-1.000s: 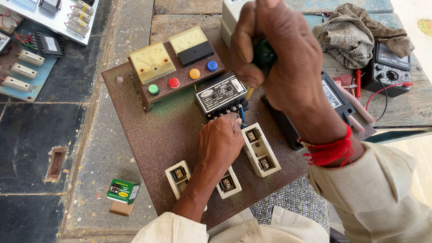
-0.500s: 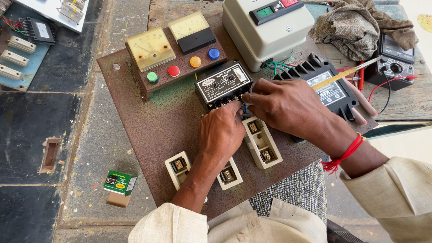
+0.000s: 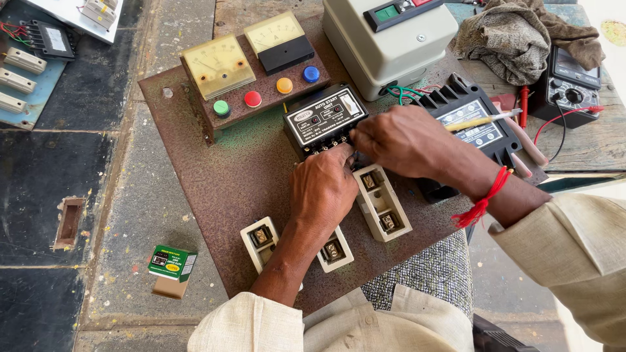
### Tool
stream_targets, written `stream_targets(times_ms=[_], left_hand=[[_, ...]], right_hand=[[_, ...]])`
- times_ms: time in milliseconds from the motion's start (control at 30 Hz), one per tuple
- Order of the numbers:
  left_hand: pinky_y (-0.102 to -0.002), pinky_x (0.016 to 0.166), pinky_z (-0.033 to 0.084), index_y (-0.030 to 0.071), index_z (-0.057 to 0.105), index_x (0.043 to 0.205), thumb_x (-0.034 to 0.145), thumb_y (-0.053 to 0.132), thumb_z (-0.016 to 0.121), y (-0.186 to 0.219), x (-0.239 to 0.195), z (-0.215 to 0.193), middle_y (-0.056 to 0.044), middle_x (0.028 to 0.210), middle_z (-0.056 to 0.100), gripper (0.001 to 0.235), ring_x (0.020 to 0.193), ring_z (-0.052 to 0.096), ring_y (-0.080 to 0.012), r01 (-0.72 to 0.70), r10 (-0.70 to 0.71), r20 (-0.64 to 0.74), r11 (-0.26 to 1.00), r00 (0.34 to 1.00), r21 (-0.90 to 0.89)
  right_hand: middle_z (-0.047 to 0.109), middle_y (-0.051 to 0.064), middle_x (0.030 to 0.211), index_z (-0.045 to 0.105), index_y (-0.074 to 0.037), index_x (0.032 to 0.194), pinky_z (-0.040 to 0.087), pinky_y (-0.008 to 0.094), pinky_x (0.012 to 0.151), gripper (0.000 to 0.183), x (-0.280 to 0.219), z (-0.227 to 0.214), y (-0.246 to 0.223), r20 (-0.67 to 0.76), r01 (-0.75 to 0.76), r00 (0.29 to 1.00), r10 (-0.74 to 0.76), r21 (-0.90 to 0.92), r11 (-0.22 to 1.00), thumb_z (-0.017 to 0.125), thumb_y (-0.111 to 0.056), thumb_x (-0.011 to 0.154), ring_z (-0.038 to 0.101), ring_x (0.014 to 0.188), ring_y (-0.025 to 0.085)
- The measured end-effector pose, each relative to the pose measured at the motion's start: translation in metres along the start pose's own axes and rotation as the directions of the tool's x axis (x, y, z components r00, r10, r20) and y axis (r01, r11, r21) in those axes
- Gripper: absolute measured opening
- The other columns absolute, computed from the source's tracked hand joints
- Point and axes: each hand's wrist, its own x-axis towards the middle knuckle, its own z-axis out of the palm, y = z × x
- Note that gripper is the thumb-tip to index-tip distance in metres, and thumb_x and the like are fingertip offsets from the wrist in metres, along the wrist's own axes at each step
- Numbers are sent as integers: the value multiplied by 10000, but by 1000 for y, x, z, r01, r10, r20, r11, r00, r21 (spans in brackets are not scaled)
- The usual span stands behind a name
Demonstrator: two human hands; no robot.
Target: The person connects wires to an electrical module using pliers to strip insulation and a screwdriver to tighten terminal screws.
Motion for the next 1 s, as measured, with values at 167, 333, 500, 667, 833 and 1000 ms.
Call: stream_targets(times_ms=[167,333,500,667,833,1000], left_hand=[[-461,796,586,55,735,1118,884,66,607,0,-2,-3,-169,886,770,267,804,777,-311,52,-51,34,998,998,-35],[-476,767,574,65,752,1077,832,50,634,3,-2,-6,-170,871,769,273,788,760,-332,0,0,4,999,1000,-52],[-486,771,570,53,754,1010,863,75,641,3,-4,-6,-175,872,761,187,799,756,-340,20,-20,-1,1000,1000,3],[-480,765,574,65,755,1047,853,67,634,3,-4,-4,-175,878,764,229,794,762,-332,29,-29,5,1000,1000,2],[-475,766,576,61,764,1042,866,78,647,0,-3,-1,-179,884,773,213,804,764,-335,27,-27,-7,1000,1000,6],[-451,754,602,51,746,1065,919,117,613,-2,-1,1,-178,855,774,208,777,790,-305,88,-88,9,996,996,-5]], right_hand=[[706,104,809,747,-42,1008,557,385,563,233,-18,-14,8,-408,357,861,-305,54,933,591,-204,948,687,603,242],[696,104,936,749,-50,1116,573,350,588,286,-24,-8,8,-400,471,769,-498,-171,865,726,-152,850,698,735,244],[690,78,988,746,-32,1070,597,348,729,364,-22,-1,6,-419,522,601,-681,-440,731,731,-148,725,688,906,242],[682,60,823,722,-39,889,585,322,629,99,-11,4,14,-242,543,776,-583,-215,812,680,-128,903,680,770,194],[756,61,859,762,-85,995,579,352,618,190,0,-3,19,-135,430,899,-417,91,898,628,-218,969,719,688,192],[743,118,936,747,-21,1016,575,395,657,195,-15,-5,15,-412,357,850,-327,-4,934,607,-154,995,705,729,250]])
